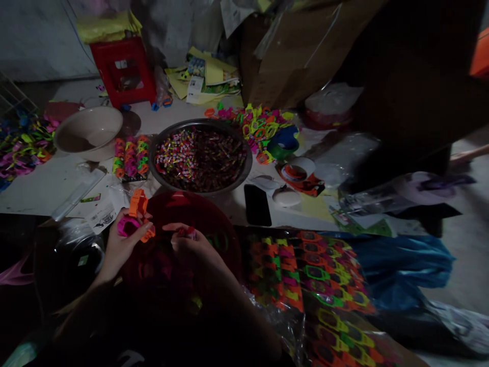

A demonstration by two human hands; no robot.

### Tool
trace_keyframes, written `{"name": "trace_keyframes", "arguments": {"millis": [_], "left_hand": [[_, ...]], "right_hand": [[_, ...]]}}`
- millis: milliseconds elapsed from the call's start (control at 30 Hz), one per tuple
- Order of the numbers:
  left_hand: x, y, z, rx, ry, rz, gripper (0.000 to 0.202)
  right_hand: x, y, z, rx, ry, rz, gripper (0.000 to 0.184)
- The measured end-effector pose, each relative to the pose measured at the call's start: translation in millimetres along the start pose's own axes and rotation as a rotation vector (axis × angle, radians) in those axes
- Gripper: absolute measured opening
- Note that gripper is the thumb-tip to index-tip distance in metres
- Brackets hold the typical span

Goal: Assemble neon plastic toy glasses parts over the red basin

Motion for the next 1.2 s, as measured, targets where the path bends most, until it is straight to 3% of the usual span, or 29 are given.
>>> {"name": "trace_keyframes", "arguments": {"millis": [100,267,400,567,700,833,900,1033,1200], "left_hand": [[0,-1.3,-1,0.038,0.009,0.014,0.026],[2,-8.1,-4,0.156,0.034,0.044,0.021],[4,-13.7,-6,0.287,0.057,0.002,0.021],[7,-15.9,-8,0.314,0.072,0.013,0.024],[8,-17.2,-10,0.366,0.110,-0.011,0.030],[7,-18.7,-11,0.447,0.117,-0.014,0.031],[6,-16.3,-11,0.427,0.114,-0.004,0.025],[1,-6.3,-8,0.290,0.024,-0.007,0.033],[2,-7.7,-6,0.309,-0.026,0.026,0.029]], "right_hand": [[3,4,-2,-0.104,0.034,-0.125,0.029],[23,3,-6,-0.244,0.204,-0.566,0.023],[37,3,-8,-0.308,0.295,-0.702,0.046],[44,3,-7,-0.316,0.362,-0.729,0.043],[43,1,-4,-0.283,0.338,-0.756,0.038],[42,1,-3,-0.252,0.347,-0.739,0.023],[41,4,-3,-0.262,0.357,-0.675,0.018],[35,13,-3,-0.288,0.317,-0.435,0.023],[26,18,0,-0.291,0.263,-0.313,0.027]]}}
Point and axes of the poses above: each hand's wrist, its own z-axis towards the middle knuckle, its own y-axis out of the back of the hand, x = y × z, the point moved 5 cm from there along z, towards the middle knuckle, and after that the axes turned 7 degrees about x, right-handed, at the moved point
